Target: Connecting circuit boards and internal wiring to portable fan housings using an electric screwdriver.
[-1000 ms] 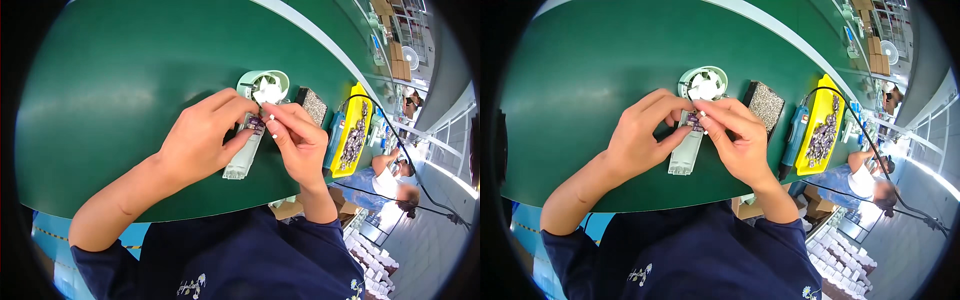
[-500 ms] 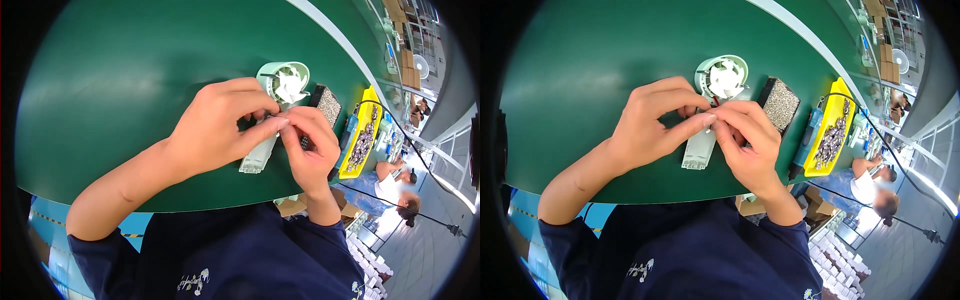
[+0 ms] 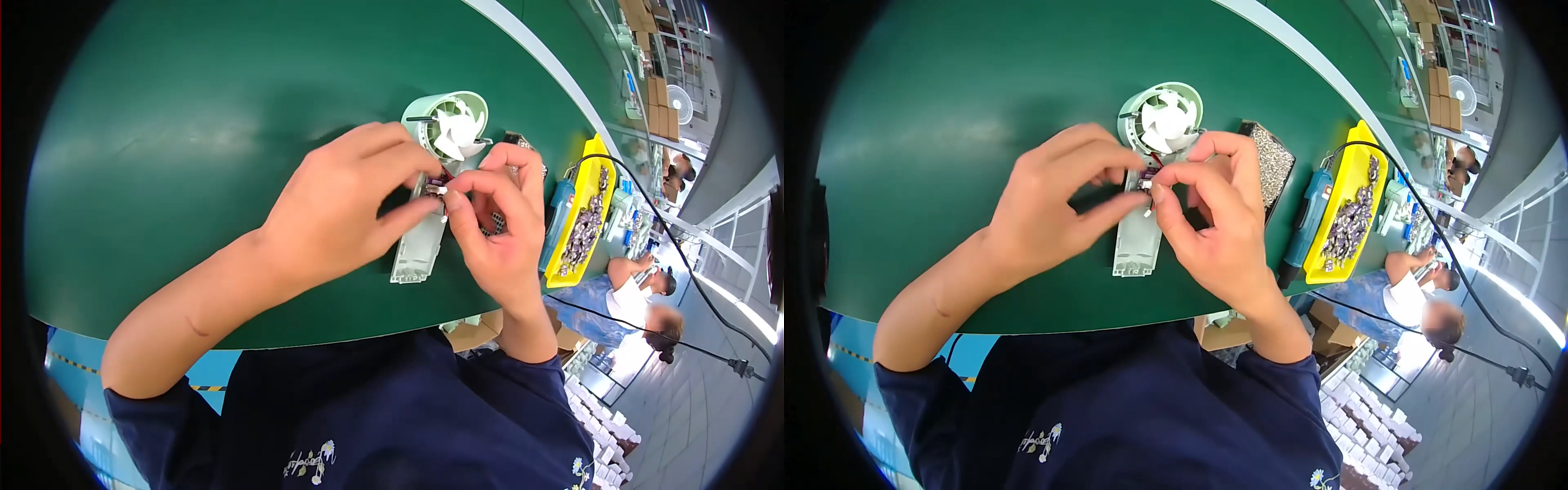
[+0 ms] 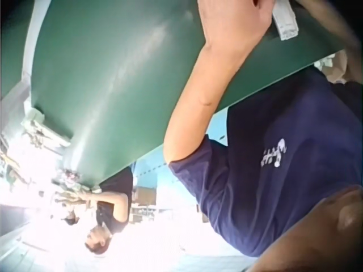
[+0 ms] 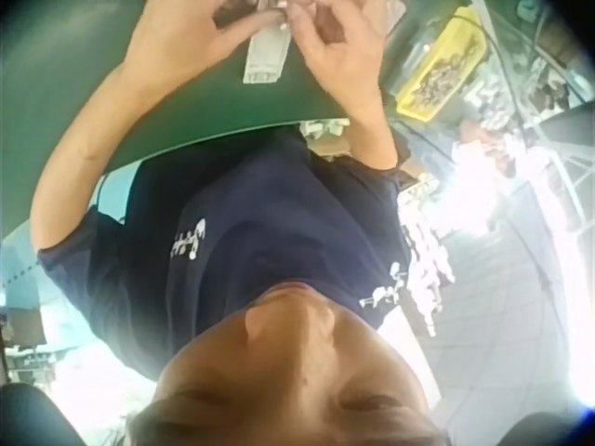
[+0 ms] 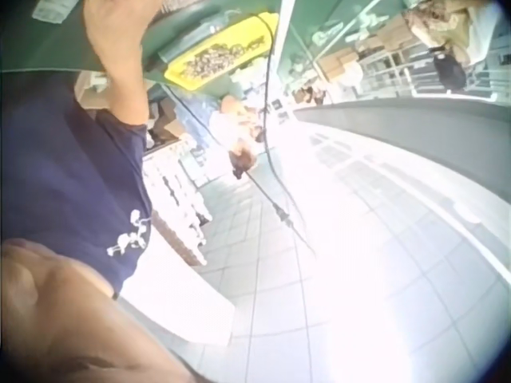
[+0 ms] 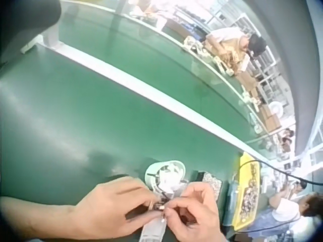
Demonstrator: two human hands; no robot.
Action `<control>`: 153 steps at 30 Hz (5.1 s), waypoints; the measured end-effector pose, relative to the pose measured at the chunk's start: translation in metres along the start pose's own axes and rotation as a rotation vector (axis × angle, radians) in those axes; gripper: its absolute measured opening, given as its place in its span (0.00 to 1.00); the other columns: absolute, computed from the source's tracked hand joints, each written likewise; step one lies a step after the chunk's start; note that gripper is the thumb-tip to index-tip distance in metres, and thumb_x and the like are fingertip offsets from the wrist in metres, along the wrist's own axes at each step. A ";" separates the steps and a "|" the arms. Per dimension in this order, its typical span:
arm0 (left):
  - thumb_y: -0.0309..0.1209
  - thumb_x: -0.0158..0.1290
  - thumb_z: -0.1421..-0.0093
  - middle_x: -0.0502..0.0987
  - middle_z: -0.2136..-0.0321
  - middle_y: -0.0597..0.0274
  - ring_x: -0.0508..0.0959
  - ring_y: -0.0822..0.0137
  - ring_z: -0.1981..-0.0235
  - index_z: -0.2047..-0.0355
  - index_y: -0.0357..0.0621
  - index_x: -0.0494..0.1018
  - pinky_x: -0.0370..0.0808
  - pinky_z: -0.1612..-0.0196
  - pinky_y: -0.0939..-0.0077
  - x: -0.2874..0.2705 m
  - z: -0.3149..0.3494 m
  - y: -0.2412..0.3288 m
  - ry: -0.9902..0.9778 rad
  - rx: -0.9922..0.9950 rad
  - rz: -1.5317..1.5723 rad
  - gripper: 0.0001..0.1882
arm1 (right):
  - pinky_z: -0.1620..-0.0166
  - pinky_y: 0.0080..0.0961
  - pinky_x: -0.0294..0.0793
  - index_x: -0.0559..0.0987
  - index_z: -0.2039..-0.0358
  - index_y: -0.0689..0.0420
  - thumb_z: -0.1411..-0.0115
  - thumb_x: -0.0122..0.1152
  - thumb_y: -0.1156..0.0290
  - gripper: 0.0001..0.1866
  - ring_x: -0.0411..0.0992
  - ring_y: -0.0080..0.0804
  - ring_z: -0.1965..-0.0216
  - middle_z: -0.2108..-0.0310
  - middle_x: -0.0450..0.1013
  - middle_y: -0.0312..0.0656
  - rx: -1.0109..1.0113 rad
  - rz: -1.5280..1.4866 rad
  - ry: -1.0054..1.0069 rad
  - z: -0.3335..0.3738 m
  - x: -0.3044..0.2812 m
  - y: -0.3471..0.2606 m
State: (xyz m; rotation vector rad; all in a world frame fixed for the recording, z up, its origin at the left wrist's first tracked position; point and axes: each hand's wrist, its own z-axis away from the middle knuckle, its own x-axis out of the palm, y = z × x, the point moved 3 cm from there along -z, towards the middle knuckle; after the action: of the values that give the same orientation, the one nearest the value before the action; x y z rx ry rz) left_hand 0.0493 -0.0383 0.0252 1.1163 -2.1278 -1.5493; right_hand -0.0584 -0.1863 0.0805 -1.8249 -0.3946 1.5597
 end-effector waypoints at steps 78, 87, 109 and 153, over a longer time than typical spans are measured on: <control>0.21 0.66 0.50 0.76 0.66 0.62 0.78 0.58 0.67 0.60 0.43 0.80 0.76 0.68 0.66 0.008 0.004 -0.009 -0.016 0.015 -0.056 0.15 | 0.61 0.24 0.74 0.82 0.62 0.62 0.41 0.68 0.83 0.07 0.74 0.29 0.61 0.54 0.74 0.43 -0.316 0.291 0.012 -0.011 -0.025 0.003; 0.22 0.66 0.50 0.77 0.65 0.63 0.79 0.59 0.65 0.60 0.43 0.80 0.78 0.65 0.65 0.006 0.004 -0.010 -0.055 -0.027 -0.078 0.15 | 0.66 0.31 0.72 0.80 0.69 0.60 0.53 0.71 0.83 0.11 0.73 0.37 0.60 0.58 0.71 0.39 -0.446 0.694 -0.311 -0.030 -0.013 -0.043; 0.24 0.64 0.48 0.77 0.62 0.60 0.79 0.55 0.60 0.59 0.40 0.78 0.79 0.60 0.61 0.008 0.008 -0.010 -0.043 -0.018 -0.090 0.14 | 0.64 0.36 0.74 0.76 0.68 0.65 0.47 0.65 0.81 0.07 0.72 0.42 0.60 0.58 0.70 0.41 -0.610 0.958 -0.608 -0.045 0.001 -0.060; 0.51 0.64 0.41 0.80 0.64 0.61 0.80 0.57 0.58 0.44 0.45 0.75 0.68 0.47 0.48 -0.399 0.012 -0.061 1.043 -0.637 -0.979 0.31 | 0.63 0.23 0.75 0.81 0.51 0.62 0.34 0.62 0.67 0.15 0.77 0.23 0.67 0.64 0.80 0.38 0.191 -0.572 0.199 -0.391 0.060 0.090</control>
State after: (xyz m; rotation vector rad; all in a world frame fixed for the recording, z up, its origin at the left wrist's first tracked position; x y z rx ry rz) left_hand 0.3317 0.2499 0.0489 2.1308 -0.3464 -1.2411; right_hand 0.3089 -0.3323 -0.0103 -1.5237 -0.5886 0.9797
